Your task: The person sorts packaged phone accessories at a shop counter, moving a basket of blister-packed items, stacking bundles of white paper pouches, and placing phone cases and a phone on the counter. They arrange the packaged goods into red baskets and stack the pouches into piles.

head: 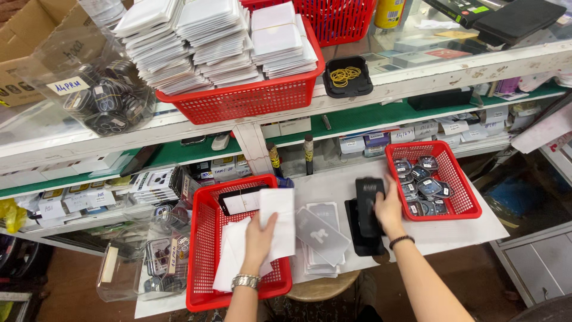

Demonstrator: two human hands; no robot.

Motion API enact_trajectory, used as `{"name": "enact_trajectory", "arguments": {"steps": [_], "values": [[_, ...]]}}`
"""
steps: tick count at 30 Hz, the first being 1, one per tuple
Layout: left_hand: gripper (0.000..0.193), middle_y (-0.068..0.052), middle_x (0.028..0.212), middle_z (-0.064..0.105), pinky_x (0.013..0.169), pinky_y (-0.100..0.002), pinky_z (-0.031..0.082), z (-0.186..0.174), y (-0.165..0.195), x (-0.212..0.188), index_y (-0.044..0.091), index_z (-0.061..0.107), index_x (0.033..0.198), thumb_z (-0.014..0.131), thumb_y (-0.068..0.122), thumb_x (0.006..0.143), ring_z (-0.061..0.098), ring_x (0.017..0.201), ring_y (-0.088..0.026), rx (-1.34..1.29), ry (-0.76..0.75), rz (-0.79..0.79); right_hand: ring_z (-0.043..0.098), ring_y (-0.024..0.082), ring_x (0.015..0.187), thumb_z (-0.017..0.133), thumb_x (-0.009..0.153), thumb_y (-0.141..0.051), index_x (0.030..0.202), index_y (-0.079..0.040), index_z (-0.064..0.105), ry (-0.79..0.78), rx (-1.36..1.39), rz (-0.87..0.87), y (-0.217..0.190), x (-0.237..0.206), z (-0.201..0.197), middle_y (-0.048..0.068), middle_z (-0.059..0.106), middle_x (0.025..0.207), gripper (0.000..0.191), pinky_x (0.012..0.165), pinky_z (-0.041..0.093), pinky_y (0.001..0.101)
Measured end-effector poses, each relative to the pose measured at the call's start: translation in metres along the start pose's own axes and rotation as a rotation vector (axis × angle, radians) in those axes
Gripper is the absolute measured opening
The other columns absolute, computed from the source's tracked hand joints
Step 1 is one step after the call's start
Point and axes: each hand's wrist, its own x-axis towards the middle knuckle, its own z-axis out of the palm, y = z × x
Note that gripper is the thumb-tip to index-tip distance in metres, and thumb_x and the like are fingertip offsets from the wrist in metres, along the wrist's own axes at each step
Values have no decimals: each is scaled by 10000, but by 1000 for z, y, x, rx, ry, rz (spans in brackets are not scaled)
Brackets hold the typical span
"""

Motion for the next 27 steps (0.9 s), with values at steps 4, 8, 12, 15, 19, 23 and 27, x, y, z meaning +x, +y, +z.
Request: {"name": "enact_trajectory", "arguments": {"steps": [4, 8, 12, 15, 19, 23, 27], "values": [[479, -222, 1059, 756, 868, -429, 568, -44, -44, -2, -10, 669, 1210, 753, 355, 912, 727, 982, -346, 510, 158, -85, 539, 402, 1174, 740, 819, -145, 1452, -189, 530, -14, -590, -236, 26, -45, 13, 221, 570, 1244, 669, 996, 465, 498], [899, -211, 1299, 596, 1023, -448, 466, -42, -39, -17, 68, 457, 1472, 871, 366, 732, 580, 1212, -337, 875, 172, -365, 488, 375, 1237, 824, 699, -258, 1306, -150, 575, 156, -868, -475, 22, -68, 20, 191, 556, 1344, 665, 962, 422, 527], [987, -220, 1425, 456, 1094, -501, 366, -16, 1, -18, 51, 285, 1560, 825, 259, 759, 444, 1313, -376, 722, 318, -152, 581, 334, 1157, 801, 817, -356, 1318, -136, 586, -153, -667, -248, 11, -83, 32, 135, 624, 1223, 588, 974, 494, 447], [793, -261, 1445, 480, 1119, -489, 381, 13, 30, -20, 45, 336, 1544, 738, 200, 878, 466, 1331, -394, 474, 364, 85, 650, 320, 1028, 853, 774, -427, 1290, -90, 570, -443, -632, -78, 15, -95, 37, 162, 674, 1087, 679, 894, 538, 414], [728, -263, 1501, 451, 1176, -476, 333, 52, 49, -35, 13, 324, 1551, 682, 179, 939, 421, 1405, -399, 197, 197, 282, 739, 293, 832, 717, 893, -327, 1184, -56, 667, -495, -532, 71, 22, -84, 19, 148, 760, 957, 401, 783, 582, 390], [902, -246, 1528, 366, 1119, -435, 368, 95, 48, -34, -24, 193, 1550, 775, 178, 892, 425, 1385, -330, -216, 111, 205, 676, 178, 851, 667, 954, -241, 1126, -4, 678, -548, 168, 321, 10, -77, -3, 102, 757, 976, 293, 726, 566, 349], [391, -181, 1165, 725, 837, -370, 564, 112, 34, -4, -94, 661, 1244, 732, 167, 961, 692, 959, -218, -875, -363, -246, 687, 117, 902, 679, 942, -194, 1133, -24, 640, -619, 337, 250, -18, -96, -4, 26, 743, 976, 259, 779, 570, 316]]}}
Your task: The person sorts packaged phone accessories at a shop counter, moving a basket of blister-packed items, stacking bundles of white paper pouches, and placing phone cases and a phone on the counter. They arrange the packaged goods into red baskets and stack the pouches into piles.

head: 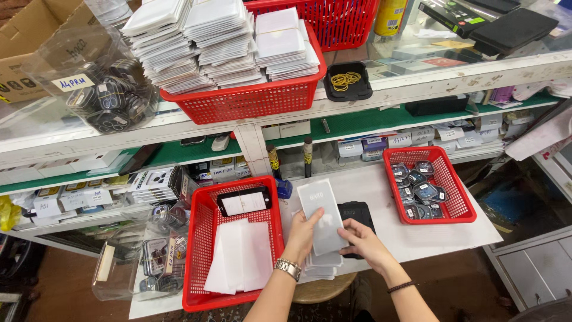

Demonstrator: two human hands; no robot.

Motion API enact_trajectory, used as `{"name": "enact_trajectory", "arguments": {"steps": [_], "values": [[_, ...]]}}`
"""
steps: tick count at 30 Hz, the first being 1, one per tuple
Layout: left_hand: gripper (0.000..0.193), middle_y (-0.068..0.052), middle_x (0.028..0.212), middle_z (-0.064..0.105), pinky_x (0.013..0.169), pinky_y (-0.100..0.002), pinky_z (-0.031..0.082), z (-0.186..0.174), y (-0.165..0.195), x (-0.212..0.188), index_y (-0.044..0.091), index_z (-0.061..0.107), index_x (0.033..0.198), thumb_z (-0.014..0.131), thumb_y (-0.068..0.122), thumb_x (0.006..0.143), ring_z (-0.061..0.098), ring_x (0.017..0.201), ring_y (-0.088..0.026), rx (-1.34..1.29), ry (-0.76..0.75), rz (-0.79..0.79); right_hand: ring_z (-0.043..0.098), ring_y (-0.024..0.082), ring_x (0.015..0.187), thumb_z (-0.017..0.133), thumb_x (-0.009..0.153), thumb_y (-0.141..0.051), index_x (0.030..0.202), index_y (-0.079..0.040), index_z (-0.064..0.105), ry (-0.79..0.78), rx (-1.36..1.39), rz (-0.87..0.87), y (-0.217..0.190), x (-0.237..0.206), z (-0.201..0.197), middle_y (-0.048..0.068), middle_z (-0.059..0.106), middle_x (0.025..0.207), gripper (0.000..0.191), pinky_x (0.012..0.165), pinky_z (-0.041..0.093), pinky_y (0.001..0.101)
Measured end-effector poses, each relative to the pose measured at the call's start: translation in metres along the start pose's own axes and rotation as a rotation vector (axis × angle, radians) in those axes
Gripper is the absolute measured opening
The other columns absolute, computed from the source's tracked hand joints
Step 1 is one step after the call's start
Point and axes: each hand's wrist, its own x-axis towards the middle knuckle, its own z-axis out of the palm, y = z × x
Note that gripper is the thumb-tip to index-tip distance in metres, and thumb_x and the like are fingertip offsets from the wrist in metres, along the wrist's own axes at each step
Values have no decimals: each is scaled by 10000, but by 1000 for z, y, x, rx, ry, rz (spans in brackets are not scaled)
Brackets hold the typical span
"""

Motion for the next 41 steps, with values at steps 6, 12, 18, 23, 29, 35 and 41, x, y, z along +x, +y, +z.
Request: {"name": "enact_trajectory", "arguments": {"steps": [6, 12, 18, 23, 29, 35, 41], "values": [[247, -48, 896, 778, 645, -287, 546, -16, 2, -7, -19, 765, 1072, 731, 190, 945, 681, 716, -96, 523, -120, -72, 667, 90, 866, 668, 949, -160, 1084, -30, 738, 162, -404, -521, -67, 24, 2, 11, 736, 998, 200, 773, 530, 245], [221, -44, 856, 804, 635, -259, 563, -11, 29, -24, 17, 807, 1021, 789, 191, 886, 706, 701, -66, 771, -144, 68, 619, 55, 816, 715, 927, -155, 1021, -24, 749, -313, -478, -251, -102, 45, -7, -26, 714, 856, 165, 741, 511, 224], [261, -69, 813, 793, 637, -276, 562, -1, 45, -32, 13, 800, 988, 792, 246, 872, 717, 672, -100, 1017, -207, 5, 572, 60, 769, 759, 898, -172, 977, -38, 731, -398, -564, -73, -102, 47, -17, -24, 665, 815, 158, 709, 485, 236], [315, -95, 816, 794, 644, -292, 564, -18, 47, -34, -11, 786, 979, 773, 290, 888, 718, 684, -121, 1019, -217, -25, 546, 56, 818, 696, 946, -208, 1048, -60, 705, -226, -272, 15, -113, 54, -48, -61, 660, 896, 180, 728, 422, 241], [401, -170, 937, 812, 670, -320, 602, -105, 62, -53, -67, 729, 1109, 749, 244, 857, 761, 733, -187, 658, 324, 56, 619, 174, 747, 620, 981, -213, 1115, -109, 609, 390, -215, -237, -74, 88, -84, 55, 667, 863, 169, 648, 482, 391], [758, -233, 1107, 701, 905, -436, 549, -147, 55, -65, 38, 526, 1394, 870, 260, 757, 684, 1011, -364, 1289, 778, 91, 648, 284, 1016, 688, 894, -195, 1093, -103, 651, 253, -976, -339, -7, 91, -43, 69, 718, 1027, 223, 899, 502, 465], [1021, -192, 1419, 505, 1108, -426, 445, -122, 52, -56, 130, 341, 1556, 898, 275, 714, 503, 1307, -365, 1513, 851, 20, 482, 254, 1335, 773, 811, -289, 1315, -210, 607, 288, -1312, -357, 5, 77, -17, 26, 575, 1358, 536, 1154, 342, 443]]}}
